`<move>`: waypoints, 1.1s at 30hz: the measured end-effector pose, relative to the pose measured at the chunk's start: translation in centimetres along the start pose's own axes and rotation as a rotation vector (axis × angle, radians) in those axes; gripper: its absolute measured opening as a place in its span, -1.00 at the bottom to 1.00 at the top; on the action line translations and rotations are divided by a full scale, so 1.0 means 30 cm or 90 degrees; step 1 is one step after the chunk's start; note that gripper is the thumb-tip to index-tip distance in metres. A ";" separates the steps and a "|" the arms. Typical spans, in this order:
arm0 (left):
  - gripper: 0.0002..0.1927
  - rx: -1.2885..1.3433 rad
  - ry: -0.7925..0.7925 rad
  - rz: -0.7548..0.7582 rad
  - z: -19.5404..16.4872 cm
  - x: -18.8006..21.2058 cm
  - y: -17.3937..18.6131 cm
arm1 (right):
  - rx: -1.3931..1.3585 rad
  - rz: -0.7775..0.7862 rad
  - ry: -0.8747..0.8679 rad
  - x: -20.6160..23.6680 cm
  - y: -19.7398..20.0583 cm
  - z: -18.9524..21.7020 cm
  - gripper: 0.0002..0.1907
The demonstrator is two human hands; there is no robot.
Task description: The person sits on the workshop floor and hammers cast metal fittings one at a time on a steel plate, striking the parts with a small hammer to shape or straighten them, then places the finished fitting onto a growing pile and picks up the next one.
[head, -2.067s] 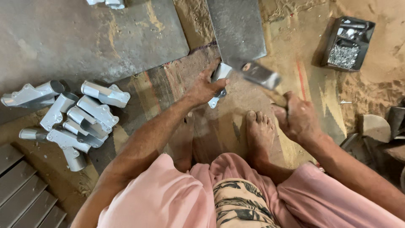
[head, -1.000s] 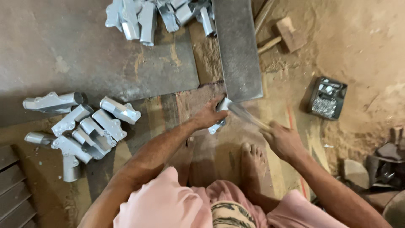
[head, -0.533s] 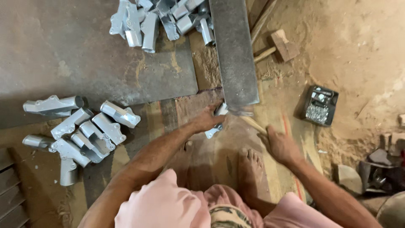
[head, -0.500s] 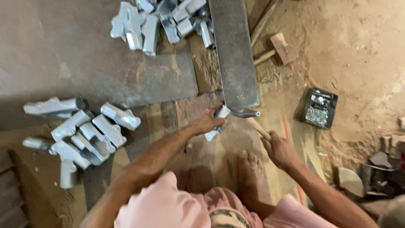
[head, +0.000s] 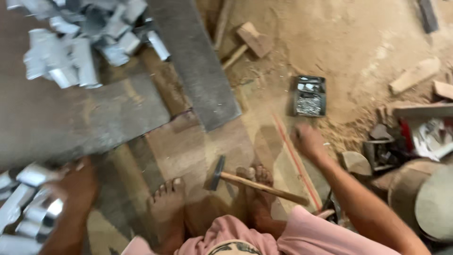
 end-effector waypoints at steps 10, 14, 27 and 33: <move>-0.32 0.038 0.126 0.060 0.118 -0.058 0.148 | 0.005 0.064 -0.113 -0.328 0.045 -0.221 -0.54; -0.02 0.220 0.056 0.000 0.056 -0.148 0.328 | 0.017 0.067 -0.072 -0.345 -0.003 -0.165 -0.65; -0.26 0.909 0.350 -0.156 -0.264 -0.527 0.529 | -0.671 0.076 -0.276 -0.140 -0.109 -0.269 -0.85; -0.29 1.017 0.198 -0.206 -0.245 -0.543 0.482 | -1.281 0.080 -0.232 -0.066 -0.045 -0.274 -0.87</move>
Point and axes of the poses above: each hand's wrist, its own x-axis away from the middle knuckle, its own y-axis out of the back of the hand, z = x × y, the point moved 1 cm from there along -x, towards the middle knuckle, and after that the axes turned 10 degrees about x, right-handed, at the moved point
